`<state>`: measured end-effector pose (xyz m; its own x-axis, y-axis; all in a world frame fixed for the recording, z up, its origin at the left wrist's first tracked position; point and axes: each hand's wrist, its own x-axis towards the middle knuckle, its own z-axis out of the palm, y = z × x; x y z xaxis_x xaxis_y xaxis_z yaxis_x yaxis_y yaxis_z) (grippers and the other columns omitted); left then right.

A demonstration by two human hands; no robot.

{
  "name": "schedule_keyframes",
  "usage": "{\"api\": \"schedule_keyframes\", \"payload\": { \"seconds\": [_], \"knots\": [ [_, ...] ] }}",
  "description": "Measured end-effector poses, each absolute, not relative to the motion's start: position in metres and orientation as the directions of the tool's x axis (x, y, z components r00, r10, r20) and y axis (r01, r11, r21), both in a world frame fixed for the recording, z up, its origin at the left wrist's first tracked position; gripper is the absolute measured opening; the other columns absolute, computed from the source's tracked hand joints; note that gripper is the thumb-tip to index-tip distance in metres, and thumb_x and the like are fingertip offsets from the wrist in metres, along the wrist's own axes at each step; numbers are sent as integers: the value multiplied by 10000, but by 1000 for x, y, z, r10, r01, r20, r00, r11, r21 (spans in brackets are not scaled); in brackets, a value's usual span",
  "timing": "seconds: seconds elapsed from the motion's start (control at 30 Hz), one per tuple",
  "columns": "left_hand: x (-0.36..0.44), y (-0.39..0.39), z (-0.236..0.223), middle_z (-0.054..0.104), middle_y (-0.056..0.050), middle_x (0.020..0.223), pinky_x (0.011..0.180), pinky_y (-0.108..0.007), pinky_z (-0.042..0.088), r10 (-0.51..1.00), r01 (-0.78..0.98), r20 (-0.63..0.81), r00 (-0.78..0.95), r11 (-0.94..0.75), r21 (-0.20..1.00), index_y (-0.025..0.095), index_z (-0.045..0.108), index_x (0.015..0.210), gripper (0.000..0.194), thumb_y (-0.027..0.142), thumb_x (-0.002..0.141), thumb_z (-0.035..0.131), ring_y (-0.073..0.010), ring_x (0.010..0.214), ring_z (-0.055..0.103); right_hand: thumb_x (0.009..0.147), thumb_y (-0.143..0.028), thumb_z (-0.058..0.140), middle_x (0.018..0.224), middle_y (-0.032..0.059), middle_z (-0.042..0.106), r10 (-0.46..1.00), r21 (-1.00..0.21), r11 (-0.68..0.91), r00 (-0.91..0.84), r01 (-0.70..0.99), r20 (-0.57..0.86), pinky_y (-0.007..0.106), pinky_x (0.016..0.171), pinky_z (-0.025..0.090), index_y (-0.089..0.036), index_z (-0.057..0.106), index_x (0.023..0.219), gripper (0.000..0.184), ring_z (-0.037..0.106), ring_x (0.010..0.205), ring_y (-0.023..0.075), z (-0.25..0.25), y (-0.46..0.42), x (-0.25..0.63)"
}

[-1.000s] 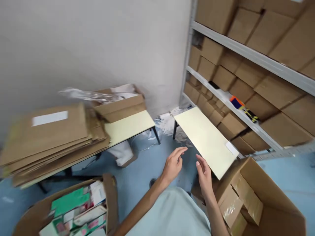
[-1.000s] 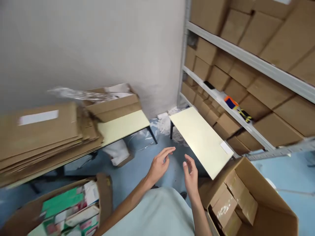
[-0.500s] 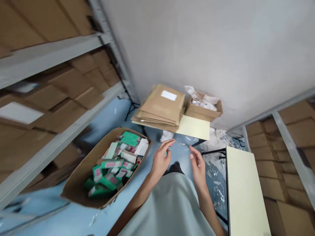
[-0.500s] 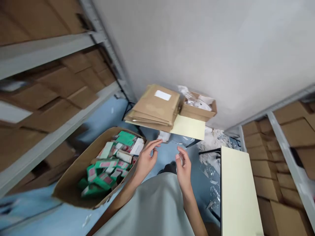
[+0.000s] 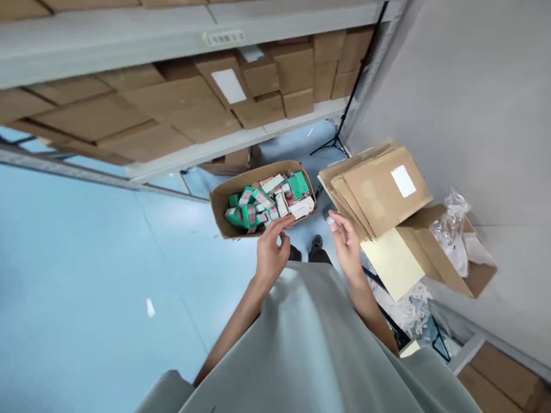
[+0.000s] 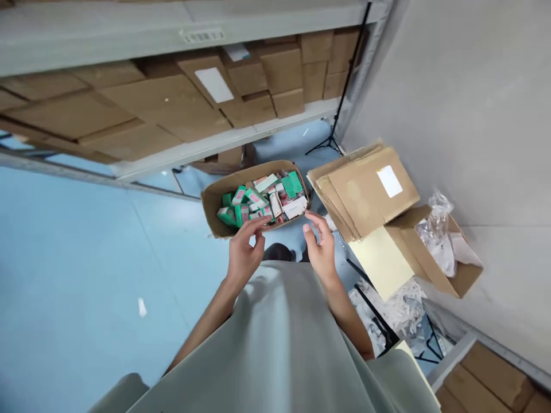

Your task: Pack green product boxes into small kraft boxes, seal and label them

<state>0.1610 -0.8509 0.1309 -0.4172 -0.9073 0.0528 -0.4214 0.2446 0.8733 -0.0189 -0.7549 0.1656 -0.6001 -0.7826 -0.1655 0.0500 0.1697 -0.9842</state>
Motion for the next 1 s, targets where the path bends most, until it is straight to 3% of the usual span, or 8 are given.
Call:
{"api": "schedule_keyframes", "payload": {
  "seconds": [0.13,0.37,0.67,1.0],
  "knots": [
    [174,-846,117,788,-82,1339,982,-381,661,-963,-469,-50,-264,83,879,237,767,1324,530,72,919,467,-211,1105,794,1050,-619,695,1494,99,758,-862,-969,247,-452,26,-231,522,1305,494,-264,782,1350,473,675,1459,297,147,-790,-22],
    [218,-859,96,785,-91,1307,905,-361,653,-989,-375,-107,-102,-61,925,218,772,1322,533,75,903,476,-200,1036,800,1045,-669,702,1469,98,773,-924,-953,298,-267,-58,-273,498,1289,513,-275,774,1341,498,694,1432,291,120,-845,15],
    [311,-920,73,806,-87,1264,872,-346,648,-984,-333,-180,-1,-169,927,222,788,1293,459,126,917,543,-207,1011,815,1050,-748,661,1458,108,775,-925,-922,351,-215,-162,-314,498,1284,534,-292,754,1352,554,708,1415,286,83,-932,110],
    [399,-1004,19,804,-85,1227,874,-342,651,-955,-418,-290,52,-285,863,224,772,1287,364,203,997,554,-200,1014,817,1114,-664,603,1484,123,744,-887,-814,442,-316,-377,-336,490,1255,555,-275,700,1441,518,712,1381,285,21,-1000,162]
  ]
}}
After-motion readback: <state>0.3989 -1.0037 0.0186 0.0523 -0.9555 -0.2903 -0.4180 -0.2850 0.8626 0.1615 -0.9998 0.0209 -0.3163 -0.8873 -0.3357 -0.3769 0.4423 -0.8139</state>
